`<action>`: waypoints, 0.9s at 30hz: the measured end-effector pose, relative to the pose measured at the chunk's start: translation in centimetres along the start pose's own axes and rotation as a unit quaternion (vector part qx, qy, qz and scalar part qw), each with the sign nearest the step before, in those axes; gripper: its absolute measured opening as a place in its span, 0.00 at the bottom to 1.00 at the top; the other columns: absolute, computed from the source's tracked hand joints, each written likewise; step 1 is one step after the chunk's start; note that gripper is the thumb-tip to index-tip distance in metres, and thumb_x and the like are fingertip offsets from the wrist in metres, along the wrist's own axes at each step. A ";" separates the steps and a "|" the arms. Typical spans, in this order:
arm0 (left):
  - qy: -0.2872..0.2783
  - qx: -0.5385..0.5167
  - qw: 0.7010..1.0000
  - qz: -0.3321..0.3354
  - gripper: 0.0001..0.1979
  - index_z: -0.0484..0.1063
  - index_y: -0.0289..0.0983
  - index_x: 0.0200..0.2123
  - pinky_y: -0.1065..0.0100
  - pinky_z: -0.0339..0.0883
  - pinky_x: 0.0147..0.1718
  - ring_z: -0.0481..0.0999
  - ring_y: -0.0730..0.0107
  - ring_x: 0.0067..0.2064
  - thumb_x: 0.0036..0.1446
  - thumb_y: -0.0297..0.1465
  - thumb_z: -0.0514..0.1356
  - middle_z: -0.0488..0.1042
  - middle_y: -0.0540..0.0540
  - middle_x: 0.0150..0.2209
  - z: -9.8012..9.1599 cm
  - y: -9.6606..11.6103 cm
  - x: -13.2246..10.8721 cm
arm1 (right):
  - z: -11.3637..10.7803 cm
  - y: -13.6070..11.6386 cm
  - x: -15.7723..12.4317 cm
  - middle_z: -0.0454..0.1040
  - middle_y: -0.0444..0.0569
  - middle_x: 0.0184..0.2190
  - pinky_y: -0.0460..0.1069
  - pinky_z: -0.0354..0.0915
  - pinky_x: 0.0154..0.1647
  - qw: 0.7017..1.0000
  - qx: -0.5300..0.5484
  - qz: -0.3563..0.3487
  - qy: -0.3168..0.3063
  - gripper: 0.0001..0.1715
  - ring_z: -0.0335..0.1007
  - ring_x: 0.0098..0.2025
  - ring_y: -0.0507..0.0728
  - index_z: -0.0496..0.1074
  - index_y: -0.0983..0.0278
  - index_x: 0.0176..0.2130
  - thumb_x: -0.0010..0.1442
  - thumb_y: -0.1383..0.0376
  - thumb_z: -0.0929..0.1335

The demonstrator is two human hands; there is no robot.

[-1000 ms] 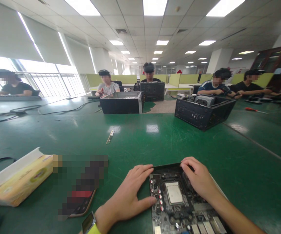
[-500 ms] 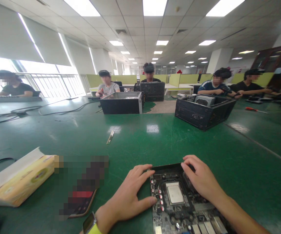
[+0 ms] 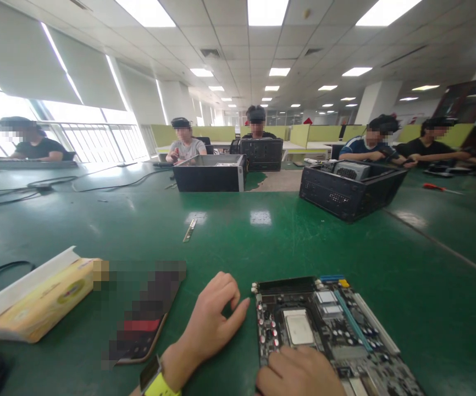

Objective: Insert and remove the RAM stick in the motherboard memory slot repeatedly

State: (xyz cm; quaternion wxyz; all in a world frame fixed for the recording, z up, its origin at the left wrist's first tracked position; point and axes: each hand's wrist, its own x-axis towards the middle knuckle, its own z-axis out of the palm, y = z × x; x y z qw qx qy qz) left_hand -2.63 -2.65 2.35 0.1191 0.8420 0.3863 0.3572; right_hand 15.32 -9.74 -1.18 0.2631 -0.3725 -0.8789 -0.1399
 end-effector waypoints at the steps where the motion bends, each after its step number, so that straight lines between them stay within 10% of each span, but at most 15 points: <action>1: 0.000 0.004 1.000 -0.002 0.13 0.55 0.39 0.23 0.66 0.60 0.32 0.62 0.68 0.32 0.60 0.29 0.53 0.62 0.49 0.26 -0.1 -0.2 0.0 | -0.5 0.8 0.1 0.70 0.41 0.16 0.48 0.43 0.18 0.999 0.001 0.040 -0.025 0.15 0.65 0.17 0.53 0.64 0.59 0.20 0.55 0.58 0.65; 8: 0.009 0.023 0.999 -0.021 0.13 0.57 0.38 0.24 0.69 0.59 0.30 0.63 0.70 0.30 0.60 0.31 0.53 0.61 0.51 0.25 -0.3 -0.7 -0.2 | -4.5 12.1 -0.3 0.78 0.53 0.27 0.49 0.53 0.23 0.888 -0.100 0.416 -0.166 0.12 0.72 0.26 0.62 0.72 0.59 0.28 0.57 0.63 0.61; 14: -0.034 0.014 0.999 -0.006 0.10 0.59 0.38 0.25 0.68 0.61 0.31 0.64 0.70 0.31 0.59 0.30 0.54 0.64 0.50 0.27 0.4 0.1 0.0 | -5.7 9.5 -0.3 0.76 0.50 0.25 0.49 0.58 0.25 0.903 0.064 0.372 -0.203 0.11 0.73 0.28 0.59 0.74 0.59 0.27 0.54 0.58 0.65; 19: -0.053 -0.007 0.999 -0.001 0.05 0.64 0.38 0.29 0.65 0.65 0.39 0.67 0.66 0.38 0.57 0.29 0.56 0.69 0.46 0.34 0.0 0.5 0.2 | -6.8 5.8 0.7 0.76 0.43 0.26 0.45 0.60 0.21 0.825 0.399 0.350 -0.193 0.18 0.69 0.22 0.52 0.74 0.58 0.42 0.58 0.53 0.63; 23: -0.073 -0.013 0.997 -0.003 0.02 0.69 0.39 0.35 0.61 0.65 0.46 0.68 0.62 0.47 0.57 0.29 0.57 0.69 0.43 0.45 -0.2 0.5 0.2 | -5.6 8.7 0.4 0.74 0.46 0.28 0.48 0.63 0.35 0.900 0.232 0.366 -0.033 0.16 0.69 0.33 0.56 0.73 0.61 0.30 0.60 0.56 0.62; 27: -0.113 0.014 0.993 -0.001 0.16 0.68 0.42 0.48 0.54 0.59 0.55 0.63 0.56 0.57 0.55 0.32 0.60 0.63 0.41 0.57 0.0 0.0 0.0 | -3.2 11.5 -0.7 0.73 0.51 0.44 0.54 0.60 0.50 0.916 0.146 0.375 0.003 0.16 0.65 0.48 0.60 0.71 0.62 0.42 0.56 0.58 0.65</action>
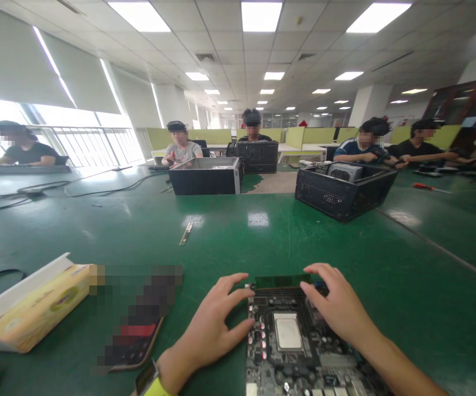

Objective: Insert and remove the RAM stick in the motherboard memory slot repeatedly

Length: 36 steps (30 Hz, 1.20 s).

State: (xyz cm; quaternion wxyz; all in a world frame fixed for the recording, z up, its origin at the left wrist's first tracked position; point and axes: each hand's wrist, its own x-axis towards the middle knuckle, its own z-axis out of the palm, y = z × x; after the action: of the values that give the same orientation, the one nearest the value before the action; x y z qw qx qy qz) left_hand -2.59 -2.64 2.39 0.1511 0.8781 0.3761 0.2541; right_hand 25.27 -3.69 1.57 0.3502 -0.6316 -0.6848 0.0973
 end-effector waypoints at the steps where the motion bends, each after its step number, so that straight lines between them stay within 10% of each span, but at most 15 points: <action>1: -0.011 0.004 1.000 0.001 0.20 0.65 0.43 0.52 0.52 0.58 0.56 0.62 0.55 0.58 0.55 0.34 0.60 0.62 0.41 0.59 0.1 -0.1 0.0 | 0.4 0.5 0.1 0.72 0.52 0.47 0.55 0.58 0.52 1.000 -0.005 0.012 0.002 0.20 0.64 0.51 0.61 0.70 0.63 0.46 0.55 0.58 0.65; 8: -0.019 -0.015 1.000 0.009 0.20 0.67 0.40 0.47 0.56 0.63 0.51 0.67 0.57 0.50 0.51 0.36 0.63 0.70 0.42 0.48 -0.2 0.1 0.1 | 1.2 0.7 0.1 0.74 0.50 0.41 0.56 0.60 0.49 0.996 0.010 0.043 -0.075 0.17 0.67 0.46 0.60 0.72 0.60 0.44 0.59 0.59 0.61; 36: -0.032 -0.010 0.999 0.041 0.23 0.68 0.40 0.51 0.55 0.61 0.54 0.65 0.57 0.53 0.50 0.31 0.63 0.68 0.42 0.52 -0.3 0.4 0.1 | 1.0 -0.1 -0.1 0.76 0.46 0.39 0.53 0.61 0.49 0.997 0.038 0.025 -0.055 0.13 0.68 0.45 0.58 0.75 0.59 0.39 0.57 0.64 0.63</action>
State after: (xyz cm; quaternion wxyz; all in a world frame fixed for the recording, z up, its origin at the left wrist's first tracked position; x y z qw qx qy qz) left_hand -2.47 -2.84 2.83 0.1614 0.8991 0.3318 0.2355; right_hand 24.55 -3.46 0.84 0.3332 -0.6284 -0.6829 0.1664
